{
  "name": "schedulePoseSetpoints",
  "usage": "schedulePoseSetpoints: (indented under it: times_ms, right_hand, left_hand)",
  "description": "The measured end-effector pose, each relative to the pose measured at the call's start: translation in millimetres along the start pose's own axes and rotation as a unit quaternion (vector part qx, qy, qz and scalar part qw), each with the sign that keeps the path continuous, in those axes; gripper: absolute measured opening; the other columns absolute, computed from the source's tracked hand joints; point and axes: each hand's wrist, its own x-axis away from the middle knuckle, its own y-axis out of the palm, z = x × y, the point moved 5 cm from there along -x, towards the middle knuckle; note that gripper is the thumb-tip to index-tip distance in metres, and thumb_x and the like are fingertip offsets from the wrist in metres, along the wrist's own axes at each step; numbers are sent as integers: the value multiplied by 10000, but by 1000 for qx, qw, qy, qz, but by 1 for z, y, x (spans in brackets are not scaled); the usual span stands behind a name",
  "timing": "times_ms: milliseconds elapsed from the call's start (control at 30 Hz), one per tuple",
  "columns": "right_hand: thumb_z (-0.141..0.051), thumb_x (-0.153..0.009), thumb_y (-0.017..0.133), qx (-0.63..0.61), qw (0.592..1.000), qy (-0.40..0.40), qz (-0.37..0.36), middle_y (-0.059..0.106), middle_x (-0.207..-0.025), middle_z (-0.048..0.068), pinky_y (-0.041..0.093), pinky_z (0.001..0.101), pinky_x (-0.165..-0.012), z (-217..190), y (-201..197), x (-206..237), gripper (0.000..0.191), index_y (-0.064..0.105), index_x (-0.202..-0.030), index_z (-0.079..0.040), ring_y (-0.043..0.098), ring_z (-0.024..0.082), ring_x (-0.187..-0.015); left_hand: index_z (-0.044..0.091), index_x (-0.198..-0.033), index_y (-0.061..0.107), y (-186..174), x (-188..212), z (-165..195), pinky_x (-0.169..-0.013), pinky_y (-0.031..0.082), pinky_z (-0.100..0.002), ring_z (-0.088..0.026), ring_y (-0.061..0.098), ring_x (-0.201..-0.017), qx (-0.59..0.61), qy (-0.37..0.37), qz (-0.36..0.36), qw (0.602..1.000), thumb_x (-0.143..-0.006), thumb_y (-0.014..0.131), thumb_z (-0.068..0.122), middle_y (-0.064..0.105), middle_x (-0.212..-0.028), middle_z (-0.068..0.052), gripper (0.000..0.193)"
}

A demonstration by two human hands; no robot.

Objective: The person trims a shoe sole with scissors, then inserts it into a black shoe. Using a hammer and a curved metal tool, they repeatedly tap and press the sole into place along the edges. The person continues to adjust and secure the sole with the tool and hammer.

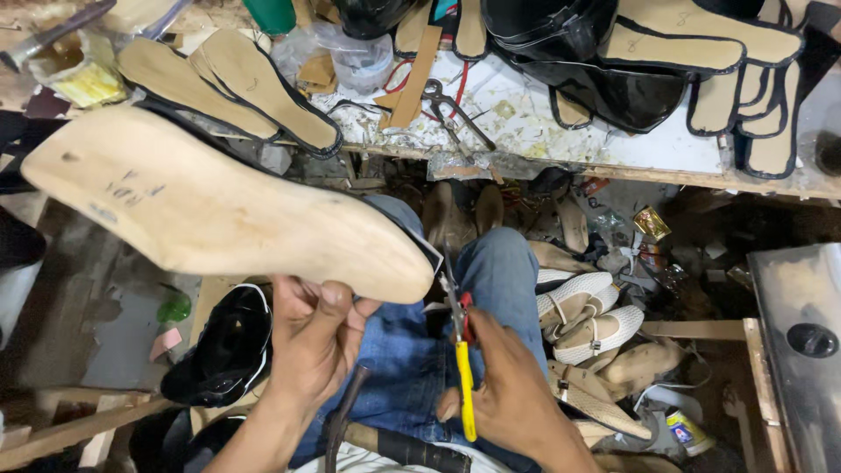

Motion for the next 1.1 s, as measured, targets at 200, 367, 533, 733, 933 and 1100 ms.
schedulePoseSetpoints:
  times_ms: [200, 367, 533, 733, 933, 1100]
  right_hand:
    - [-445, -461, 966, 19, 999, 41, -6, 654, -1077, 152, 484, 458, -792, -22, -7, -12, 1026, 540, -1306, -50, 585, 388, -918]
    - [-417, -463, 951, 33, 999, 29, -19, 639, -1094, 148, 474, 452, -803, -32, -8, -9, 1001, 535, -1295, -48, 558, 398, -936]
    - [-437, -490, 955, 28, 999, 14, 10, 639, -1084, 160, 461, 448, -803, -28, -6, -1, 1027, 507, -1317, -25, 550, 398, -922]
    - [-367, -689, 842, 19, 998, -52, -13, 722, -864, 59, 421, 407, -778, -19, -10, 7, 697, 572, -1240, -37, 607, 290, -796]
    - [-246, -844, 723, 22, 998, -19, -62, 809, -700, -84, 432, 353, -735, -10, -23, 10, 231, 667, -1018, -103, 579, 256, -662]
    - [-161, -752, 691, 83, 978, -186, 40, 711, -1019, 143, 397, 353, -780, -29, -34, 12, 480, 611, -1190, 18, 555, 281, -817]
  left_hand:
    - [4, -1437, 396, -8, 15, -12, -1097, 519, -570, -315, 658, -1223, 20, -6, -4, 1000, -1031, 635, 25, 637, -1314, -177, 472]
    - [31, -1369, 434, -16, 19, -14, -1091, 503, -556, -281, 655, -1214, 43, -6, 14, 999, -1001, 661, 48, 651, -1287, -138, 433]
    - [-26, -1258, 562, -15, 24, -20, -1120, 515, -571, -287, 672, -1184, 52, -14, -25, 998, -1025, 704, 77, 687, -1170, -131, 292]
    - [-49, -1165, 625, -42, 27, -20, -1032, 540, -524, -271, 698, -1101, -13, -27, -29, 999, -976, 714, 123, 706, -1098, -129, 271]
    - [-36, -1136, 671, -87, 33, -11, -737, 504, -299, -160, 644, -835, -131, -92, -11, 987, -947, 738, 192, 704, -946, -85, 303]
    - [2, -1080, 681, -104, 44, -16, -522, 386, -241, -95, 520, -623, -250, -124, -10, 960, -919, 758, 221, 626, -792, -27, 282]
